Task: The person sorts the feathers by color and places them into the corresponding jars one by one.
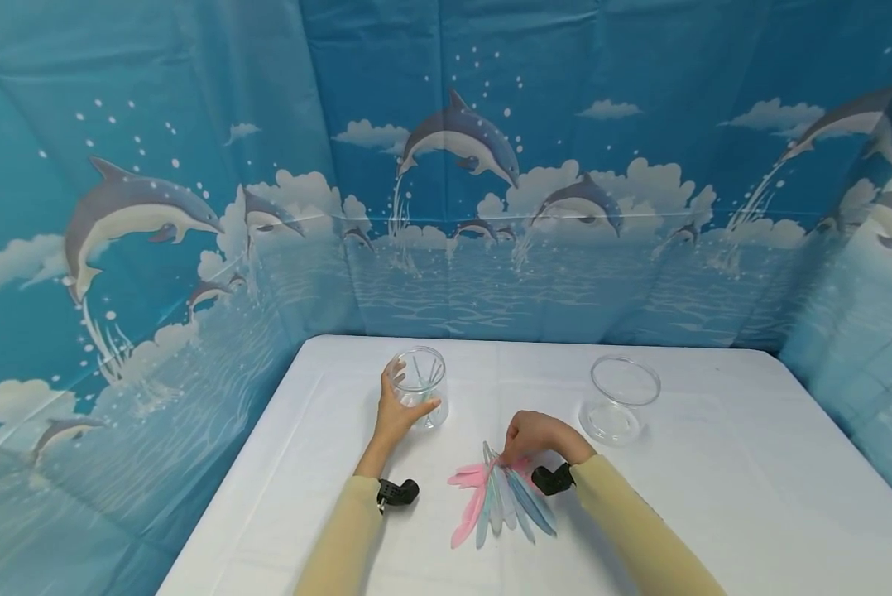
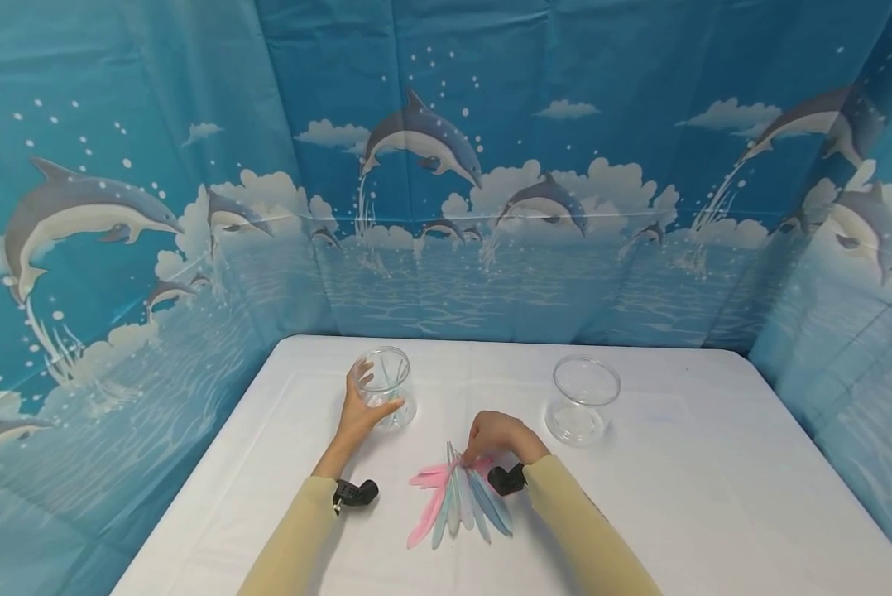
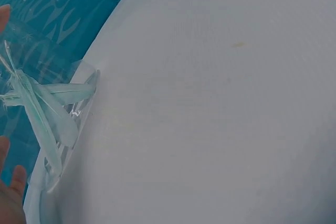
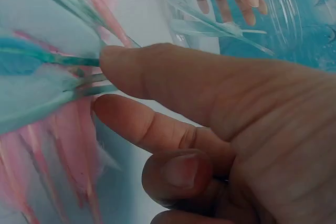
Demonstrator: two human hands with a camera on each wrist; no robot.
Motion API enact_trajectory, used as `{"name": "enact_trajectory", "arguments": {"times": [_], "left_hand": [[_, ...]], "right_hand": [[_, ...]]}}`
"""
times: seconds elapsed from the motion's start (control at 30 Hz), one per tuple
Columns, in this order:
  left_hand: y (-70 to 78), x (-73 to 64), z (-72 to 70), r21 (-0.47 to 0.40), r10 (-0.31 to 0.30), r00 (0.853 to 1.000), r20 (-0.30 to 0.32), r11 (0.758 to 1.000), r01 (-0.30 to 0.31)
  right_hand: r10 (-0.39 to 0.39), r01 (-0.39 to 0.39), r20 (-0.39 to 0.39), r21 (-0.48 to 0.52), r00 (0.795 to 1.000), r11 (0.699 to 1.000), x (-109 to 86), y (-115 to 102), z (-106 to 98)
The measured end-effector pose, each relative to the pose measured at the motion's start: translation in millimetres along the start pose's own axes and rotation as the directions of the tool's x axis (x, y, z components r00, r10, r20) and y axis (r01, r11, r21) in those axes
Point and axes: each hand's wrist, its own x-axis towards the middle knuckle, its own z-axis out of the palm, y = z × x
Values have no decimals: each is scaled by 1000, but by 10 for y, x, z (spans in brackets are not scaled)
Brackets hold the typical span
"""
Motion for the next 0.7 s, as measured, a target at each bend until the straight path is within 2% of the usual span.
{"name": "enact_trajectory", "arguments": {"times": [0.17, 0.37, 0.7], "left_hand": [[5, -6, 4, -6, -8, 1000, 0, 1000, 8], [9, 14, 15, -4, -6, 1000, 2, 1000, 6], [15, 0, 7, -6, -25, 1000, 6, 1000, 25]], "right_hand": [[-30, 30, -2, -5, 1000, 1000, 9, 28, 62], [-53, 53, -7, 43, 999, 998, 34, 57, 96], [3, -3, 7, 133, 1000, 991, 25, 85, 56]]}}
